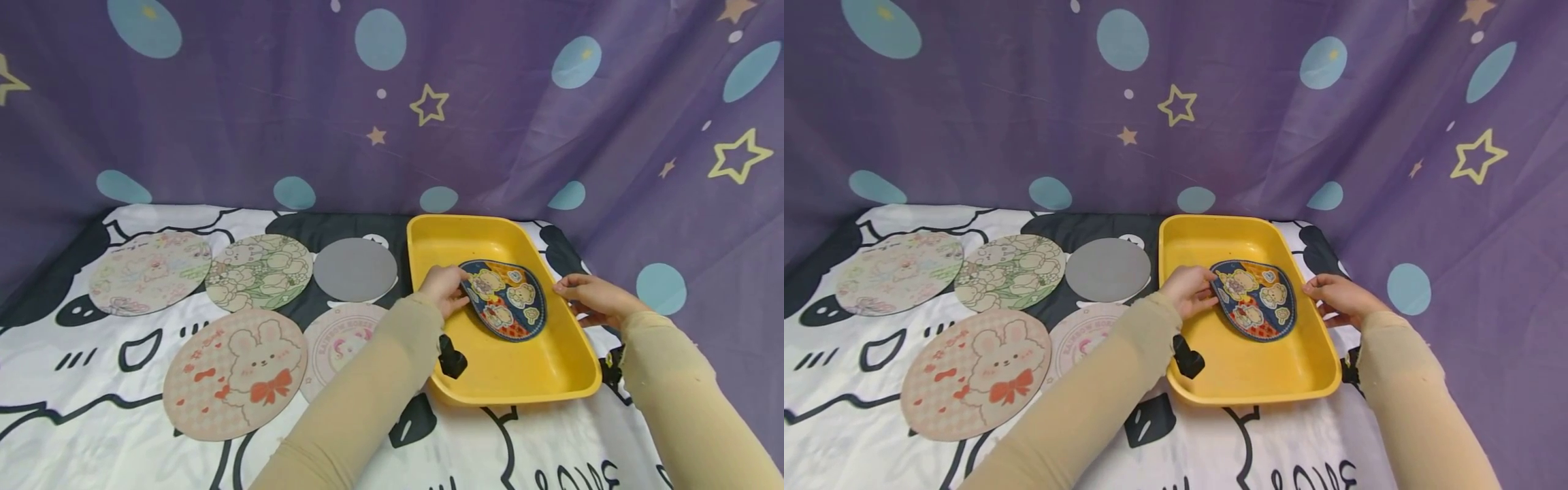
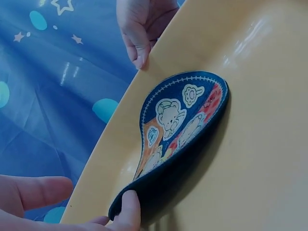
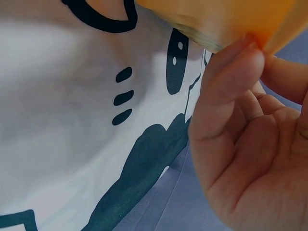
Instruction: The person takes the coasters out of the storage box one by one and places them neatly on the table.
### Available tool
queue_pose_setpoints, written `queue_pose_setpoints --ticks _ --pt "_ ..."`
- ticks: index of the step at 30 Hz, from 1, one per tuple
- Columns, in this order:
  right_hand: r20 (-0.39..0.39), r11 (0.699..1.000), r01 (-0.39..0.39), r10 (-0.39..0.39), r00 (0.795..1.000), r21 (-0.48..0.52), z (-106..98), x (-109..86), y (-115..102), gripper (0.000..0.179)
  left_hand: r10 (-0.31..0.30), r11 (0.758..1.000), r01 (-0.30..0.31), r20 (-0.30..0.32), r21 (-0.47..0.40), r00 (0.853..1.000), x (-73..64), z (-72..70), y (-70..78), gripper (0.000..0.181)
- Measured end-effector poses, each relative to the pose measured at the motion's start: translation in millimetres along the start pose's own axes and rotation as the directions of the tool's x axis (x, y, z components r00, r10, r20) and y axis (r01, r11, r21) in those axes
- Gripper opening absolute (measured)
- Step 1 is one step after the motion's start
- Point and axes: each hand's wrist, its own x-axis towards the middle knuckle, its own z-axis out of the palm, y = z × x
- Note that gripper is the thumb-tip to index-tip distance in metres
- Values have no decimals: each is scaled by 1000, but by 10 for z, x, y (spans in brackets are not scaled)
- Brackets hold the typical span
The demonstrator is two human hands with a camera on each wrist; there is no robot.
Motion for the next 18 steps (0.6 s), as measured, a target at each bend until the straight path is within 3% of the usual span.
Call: queue_pose_setpoints --ticks 6,11,18 --pt "-5 1000 5 -5 1000 5 7 -3 5 31 -23 997 22 15 68 1000 13 -2 -15 65" --pt "-4 1000 3 -3 1000 11 16 -18 -7 29 -57 996 54 38 71 998 16 -12 -9 60" --pt "-12 1000 -3 3 1000 15 14 -12 3 30 -51 997 50 25 67 998 21 -15 -18 58"
